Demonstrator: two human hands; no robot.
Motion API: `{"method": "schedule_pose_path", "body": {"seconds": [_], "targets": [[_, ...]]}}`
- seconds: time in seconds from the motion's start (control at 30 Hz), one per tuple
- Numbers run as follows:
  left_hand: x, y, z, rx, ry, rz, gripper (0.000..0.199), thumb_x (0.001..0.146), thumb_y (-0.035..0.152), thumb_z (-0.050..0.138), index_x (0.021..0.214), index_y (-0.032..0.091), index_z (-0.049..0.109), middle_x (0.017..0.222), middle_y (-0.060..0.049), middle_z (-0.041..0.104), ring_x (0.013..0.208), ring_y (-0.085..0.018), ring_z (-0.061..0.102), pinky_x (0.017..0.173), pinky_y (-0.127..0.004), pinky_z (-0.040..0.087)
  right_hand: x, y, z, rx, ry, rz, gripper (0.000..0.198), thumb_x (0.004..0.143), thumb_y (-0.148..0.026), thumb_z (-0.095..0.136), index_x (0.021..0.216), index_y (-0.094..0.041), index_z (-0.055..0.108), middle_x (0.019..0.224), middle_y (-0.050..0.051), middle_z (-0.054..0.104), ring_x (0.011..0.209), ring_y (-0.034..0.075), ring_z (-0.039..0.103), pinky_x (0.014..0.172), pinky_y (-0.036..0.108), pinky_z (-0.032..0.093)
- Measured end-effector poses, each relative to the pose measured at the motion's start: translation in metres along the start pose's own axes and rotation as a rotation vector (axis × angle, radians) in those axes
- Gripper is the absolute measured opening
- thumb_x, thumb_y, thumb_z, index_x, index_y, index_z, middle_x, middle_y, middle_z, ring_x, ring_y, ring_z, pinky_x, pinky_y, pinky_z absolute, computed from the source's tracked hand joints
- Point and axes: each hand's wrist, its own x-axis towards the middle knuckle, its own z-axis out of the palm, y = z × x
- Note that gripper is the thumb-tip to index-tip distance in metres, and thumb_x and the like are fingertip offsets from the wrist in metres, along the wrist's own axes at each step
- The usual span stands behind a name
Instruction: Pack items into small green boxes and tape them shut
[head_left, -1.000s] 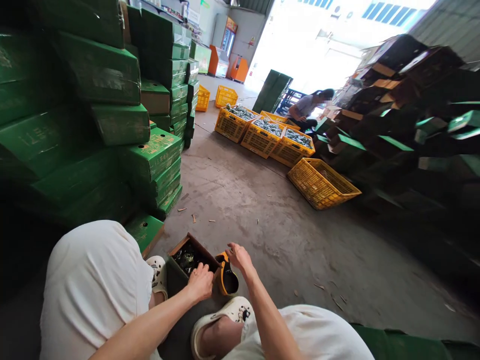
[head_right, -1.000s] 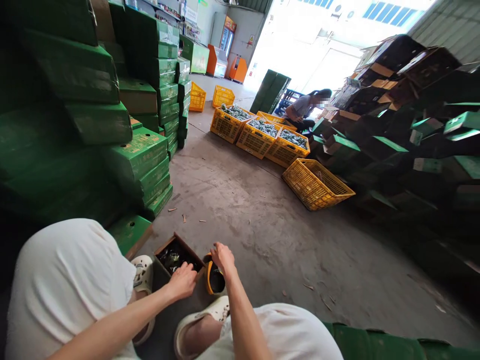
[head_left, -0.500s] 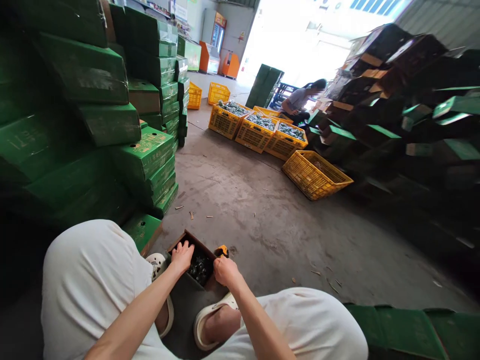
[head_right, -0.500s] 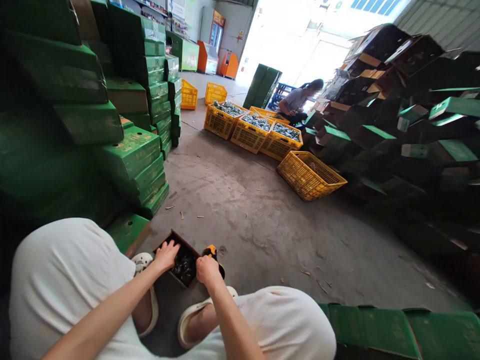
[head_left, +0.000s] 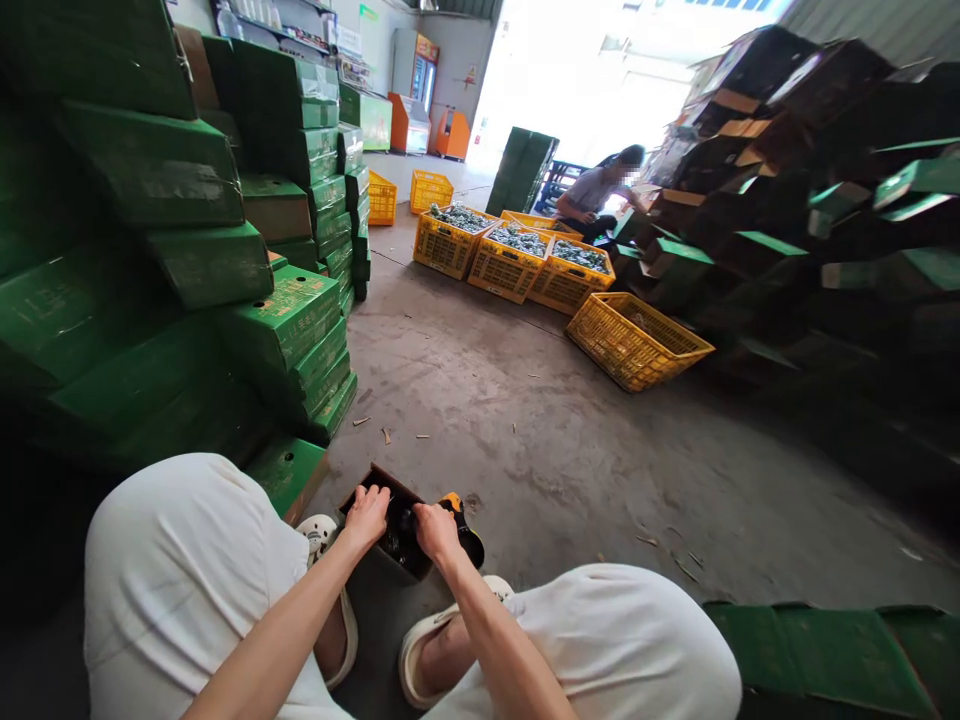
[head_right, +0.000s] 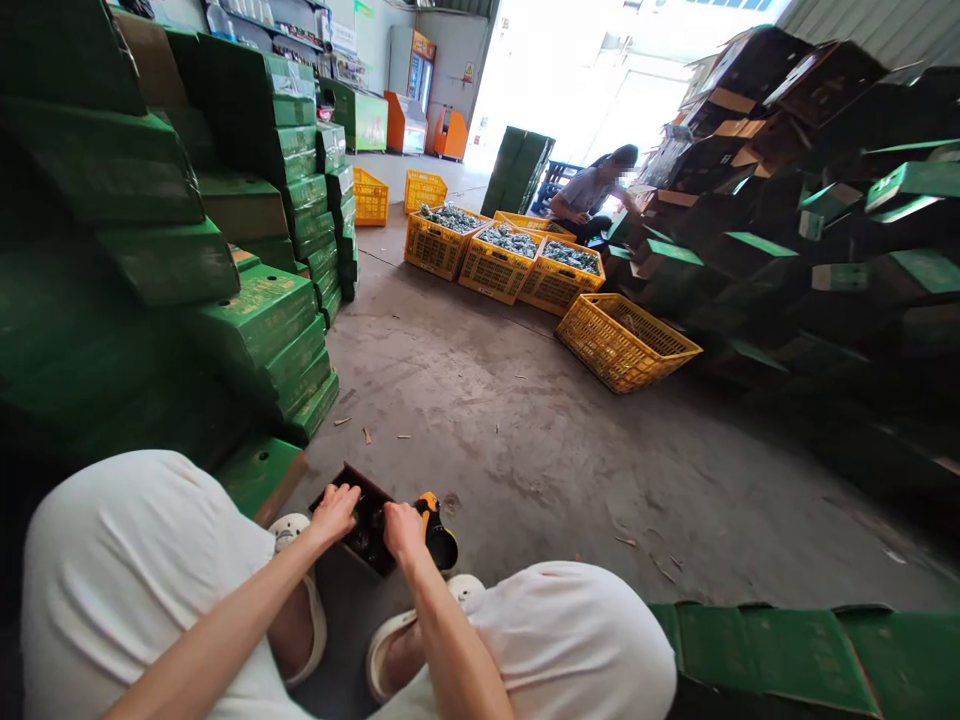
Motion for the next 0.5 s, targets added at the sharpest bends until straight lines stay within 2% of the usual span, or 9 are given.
{"method": "schedule_pose_path", "body": {"seconds": [0.13, 0.27, 0.33, 0.4, 0.47, 0.5], "targets": [[0.016, -0.001, -0.013, -0.071, 0.005, 0.041, 0.023, 0.093, 0.021, 0.054, 0.115, 0.019, 0.063, 0.127, -0.010, 0.067, 0.126, -0.025, 0.057, 0.108, -0.032, 0.039, -0.006, 0.014, -0.036, 0.070, 0.077, 0.023, 0.043, 0.094, -0.015, 0.055, 0.127, -0.034, 0.075, 0.118, 0.009, 0.079, 0.115, 0.026, 0.072, 0.093, 0.029, 0.053], [0.017, 0.013, -0.006, -0.136, 0.015, 0.044, 0.026, 0.099, 0.024, 0.047, 0.121, 0.019, 0.059, 0.128, -0.010, 0.066, 0.122, -0.020, 0.061, 0.102, -0.027, 0.042, -0.018, 0.026, -0.064, 0.074, 0.078, 0.062, 0.043, 0.093, -0.017, 0.057, 0.126, -0.037, 0.076, 0.122, 0.005, 0.078, 0.118, 0.025, 0.071, 0.093, 0.028, 0.054], [0.009, 0.023, 0.006, -0.139, 0.035, 0.016, 0.033, 0.094, 0.026, 0.057, 0.125, 0.017, 0.056, 0.131, -0.013, 0.062, 0.122, -0.023, 0.061, 0.101, -0.029, 0.043, -0.022, 0.028, -0.070, 0.065, 0.083, 0.074, 0.044, 0.093, -0.016, 0.056, 0.126, -0.037, 0.076, 0.122, 0.005, 0.078, 0.117, 0.025, 0.072, 0.093, 0.028, 0.054], [0.003, 0.030, 0.017, -0.112, 0.116, -0.011, 0.045, 0.086, 0.026, 0.068, 0.127, 0.016, 0.053, 0.136, -0.015, 0.056, 0.125, -0.028, 0.059, 0.103, -0.034, 0.043, -0.024, 0.027, -0.071, 0.058, 0.091, 0.070, 0.044, 0.092, -0.015, 0.055, 0.125, -0.036, 0.076, 0.121, 0.006, 0.078, 0.116, 0.024, 0.072, 0.093, 0.027, 0.055], [-0.001, 0.032, 0.024, -0.095, 0.156, 0.005, 0.042, 0.085, 0.022, 0.067, 0.124, 0.017, 0.055, 0.136, -0.015, 0.055, 0.125, -0.029, 0.058, 0.104, -0.037, 0.044, -0.024, 0.026, -0.071, 0.051, 0.095, 0.061, 0.044, 0.092, -0.014, 0.055, 0.125, -0.035, 0.077, 0.120, 0.007, 0.078, 0.115, 0.024, 0.072, 0.094, 0.027, 0.054], [-0.001, 0.031, 0.026, -0.097, 0.122, 0.036, 0.036, 0.087, 0.020, 0.063, 0.123, 0.017, 0.056, 0.135, -0.014, 0.057, 0.125, -0.028, 0.059, 0.104, -0.036, 0.044, -0.024, 0.025, -0.071, 0.049, 0.095, 0.058, 0.044, 0.092, -0.014, 0.055, 0.125, -0.034, 0.077, 0.119, 0.008, 0.079, 0.115, 0.024, 0.072, 0.094, 0.027, 0.054]]}}
